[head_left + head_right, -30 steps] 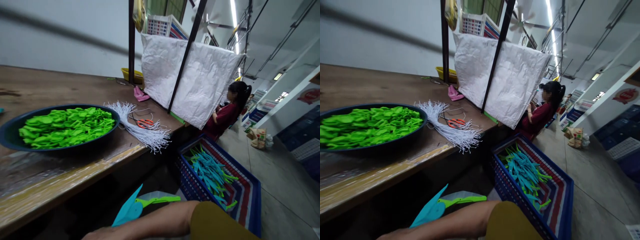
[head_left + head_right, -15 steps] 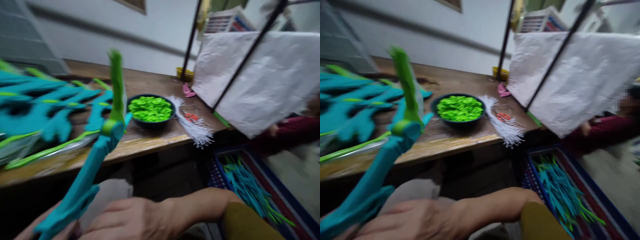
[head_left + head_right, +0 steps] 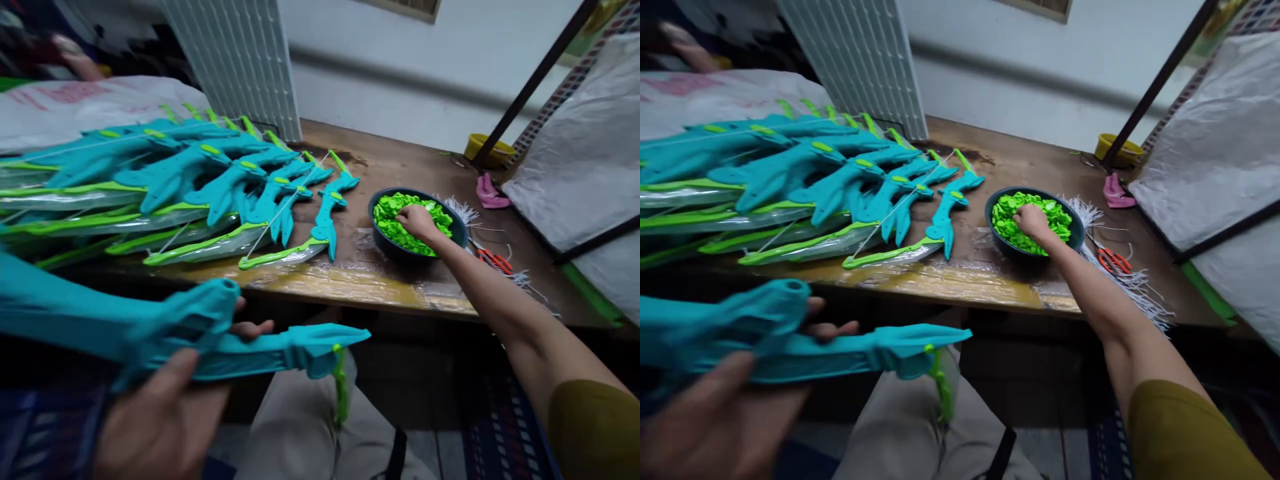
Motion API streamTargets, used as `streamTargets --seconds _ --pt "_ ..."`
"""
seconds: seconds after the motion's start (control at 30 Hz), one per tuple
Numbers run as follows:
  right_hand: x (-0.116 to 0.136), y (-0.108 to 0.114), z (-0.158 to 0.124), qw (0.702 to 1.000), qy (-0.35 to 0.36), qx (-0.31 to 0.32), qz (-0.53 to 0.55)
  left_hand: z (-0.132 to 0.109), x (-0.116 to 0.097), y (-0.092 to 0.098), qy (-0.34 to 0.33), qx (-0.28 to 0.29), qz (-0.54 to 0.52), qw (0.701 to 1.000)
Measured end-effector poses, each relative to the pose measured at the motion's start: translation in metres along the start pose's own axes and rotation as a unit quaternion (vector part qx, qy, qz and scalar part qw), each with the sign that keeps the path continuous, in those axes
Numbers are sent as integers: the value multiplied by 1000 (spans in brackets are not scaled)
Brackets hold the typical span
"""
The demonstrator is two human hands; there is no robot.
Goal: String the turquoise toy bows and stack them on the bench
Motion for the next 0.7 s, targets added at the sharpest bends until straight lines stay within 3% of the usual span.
streamTargets --seconds 0.13,0.3,0.47,0.7 --pt "-5 -25 15 995 -31 55 -76 -3 41 3 66 -41 -24 997" --pt "-1 -26 9 994 3 61 -95 -3 64 13 92 2 -105 990" --pt "2 -23 -6 995 55 15 -77 -4 69 18 144 51 -157 976" --pt "3 6 -15 992 57 -105 -32 -22 82 32 174 39 -132 975"
Point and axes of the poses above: each hand's wrist, its own z-axis towards the middle knuckle, its own y-axis out of the back of the hand, x = y × z, the point moved 2 cm from there along z, towards the middle knuckle, and after that the axes turned 15 degrees about -x, right-handed, at the moved point
